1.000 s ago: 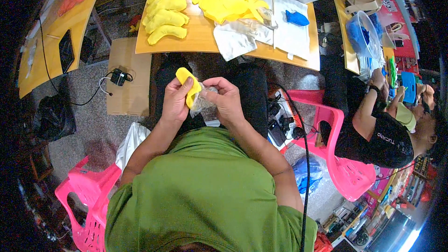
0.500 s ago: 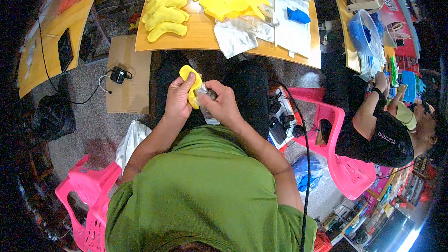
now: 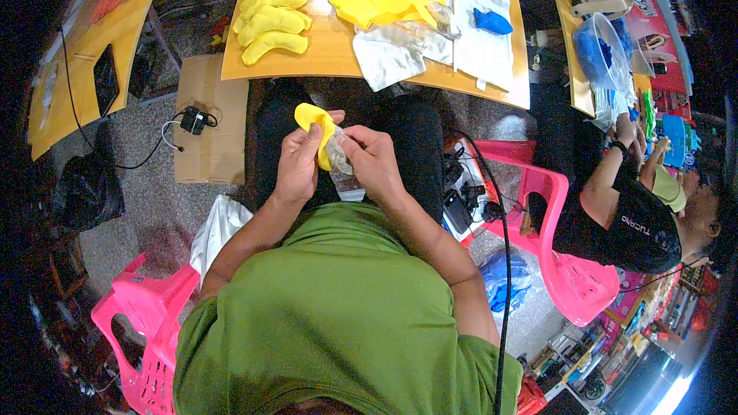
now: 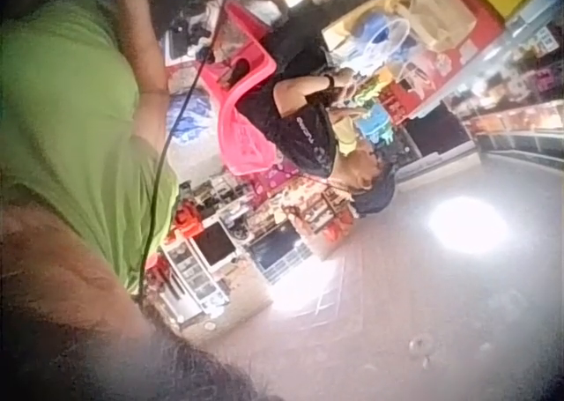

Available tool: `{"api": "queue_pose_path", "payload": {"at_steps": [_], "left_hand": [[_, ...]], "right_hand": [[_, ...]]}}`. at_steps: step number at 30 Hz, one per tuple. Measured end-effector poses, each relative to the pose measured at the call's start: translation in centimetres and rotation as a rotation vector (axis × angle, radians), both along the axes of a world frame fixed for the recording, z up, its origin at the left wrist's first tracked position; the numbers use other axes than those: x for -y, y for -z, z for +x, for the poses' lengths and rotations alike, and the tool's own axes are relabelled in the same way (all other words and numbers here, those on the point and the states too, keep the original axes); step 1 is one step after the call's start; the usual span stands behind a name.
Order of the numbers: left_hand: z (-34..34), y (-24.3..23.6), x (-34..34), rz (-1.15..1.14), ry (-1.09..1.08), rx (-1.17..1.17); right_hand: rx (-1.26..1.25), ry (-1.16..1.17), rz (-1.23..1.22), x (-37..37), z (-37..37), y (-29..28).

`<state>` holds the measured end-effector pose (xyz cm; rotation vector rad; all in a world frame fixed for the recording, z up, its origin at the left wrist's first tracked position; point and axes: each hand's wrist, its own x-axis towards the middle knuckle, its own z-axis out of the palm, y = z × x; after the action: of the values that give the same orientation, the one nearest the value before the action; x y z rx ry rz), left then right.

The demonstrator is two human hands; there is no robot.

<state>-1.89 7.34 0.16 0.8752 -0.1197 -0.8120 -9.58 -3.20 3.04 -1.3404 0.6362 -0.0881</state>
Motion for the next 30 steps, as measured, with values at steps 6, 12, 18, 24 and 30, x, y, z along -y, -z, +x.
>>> {"api": "queue_pose_path", "payload": {"at_steps": [6, 12, 18, 24, 30], "left_hand": [[0.1, -0.4, 0.3, 0.008, 0.073, 0.014], [-0.6, 0.3, -0.4, 0.002, 0.185, -0.158], [-1.2, 0.0, -0.2, 0.231, 0.125, 0.193], [0.2, -1.4, -1.1, 0.544, -0.211, 1.14], [-0.7, -1.7, -0.8, 0.417, -0.251, 1.297]], "right_hand": [[0.208, -0.112, -0.692, -0.2, 0.0, -0.2], [0.219, 0.269, -0.44, -1.1, 0.8, -0.1], [0.179, 0.167, -0.29, 0.1, -0.2, 1.0], [0.163, 0.185, -0.183, 0.4, -0.4, 1.5], [0.196, 0.227, -0.378, 0.1, -0.5, 2.5]]}}
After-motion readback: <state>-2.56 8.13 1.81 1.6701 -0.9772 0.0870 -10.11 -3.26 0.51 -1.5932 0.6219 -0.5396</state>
